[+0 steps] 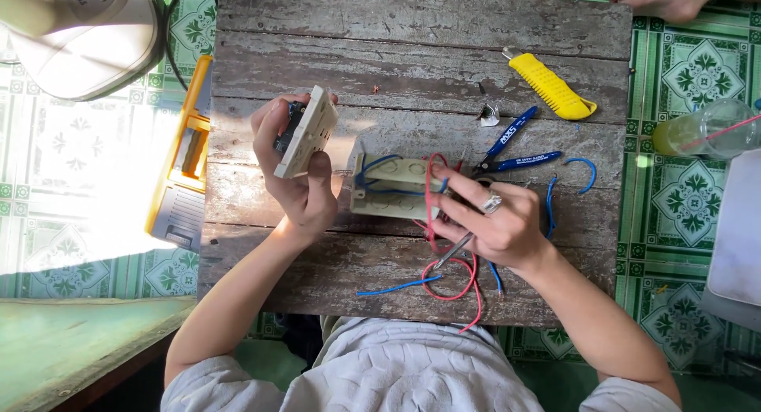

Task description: Wiring and assembling an electrical power strip socket box using a screwdriver and utility knife.

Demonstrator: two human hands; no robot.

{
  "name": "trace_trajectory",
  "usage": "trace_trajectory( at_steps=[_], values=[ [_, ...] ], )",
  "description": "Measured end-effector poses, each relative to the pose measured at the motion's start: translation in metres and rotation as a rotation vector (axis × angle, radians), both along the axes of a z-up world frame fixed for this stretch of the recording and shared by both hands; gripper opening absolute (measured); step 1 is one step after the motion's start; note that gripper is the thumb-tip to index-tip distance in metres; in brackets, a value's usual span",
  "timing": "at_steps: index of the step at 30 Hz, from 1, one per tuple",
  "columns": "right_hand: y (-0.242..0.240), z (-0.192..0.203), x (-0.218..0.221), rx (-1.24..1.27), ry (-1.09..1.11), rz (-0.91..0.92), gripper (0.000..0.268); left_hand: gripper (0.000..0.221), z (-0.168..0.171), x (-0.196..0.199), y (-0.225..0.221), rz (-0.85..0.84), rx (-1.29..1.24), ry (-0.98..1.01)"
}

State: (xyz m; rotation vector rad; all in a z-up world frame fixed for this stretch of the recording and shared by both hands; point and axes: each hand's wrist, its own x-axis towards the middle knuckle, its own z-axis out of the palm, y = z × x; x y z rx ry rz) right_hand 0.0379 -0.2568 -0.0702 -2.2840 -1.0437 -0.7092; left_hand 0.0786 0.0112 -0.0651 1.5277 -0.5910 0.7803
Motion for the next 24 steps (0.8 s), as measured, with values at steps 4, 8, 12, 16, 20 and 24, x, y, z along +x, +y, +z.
trace_trajectory(
  at_steps=[4,8,12,16,20,24],
  values=[
    [-0.005,-0.001,0.014,-0.026,-0.040,-0.067,0.031,0.047,-0.003,0.001,-0.001,-0.027,-0.027,0.008],
    [-0.013,-0.011,0.027,-0.003,0.001,-0.085,0.035,0.048,-0.001,0.000,-0.002,0.002,-0.016,0.025],
    [-0.014,-0.017,0.035,0.021,0.097,-0.160,0.038,0.050,0.000,-0.003,-0.005,0.016,0.016,0.016],
    [-0.011,-0.011,0.038,0.066,0.171,-0.221,0.038,0.049,-0.006,-0.006,-0.004,0.013,0.023,0.058],
    [-0.029,-0.009,0.038,0.073,0.229,-0.250,0.059,0.052,-0.008,-0.009,-0.011,-0.020,0.057,0.088],
    [-0.068,-0.013,0.043,-0.010,0.283,-0.269,0.020,0.053,-0.009,-0.018,-0.024,-0.087,0.143,0.124]
  ],
)
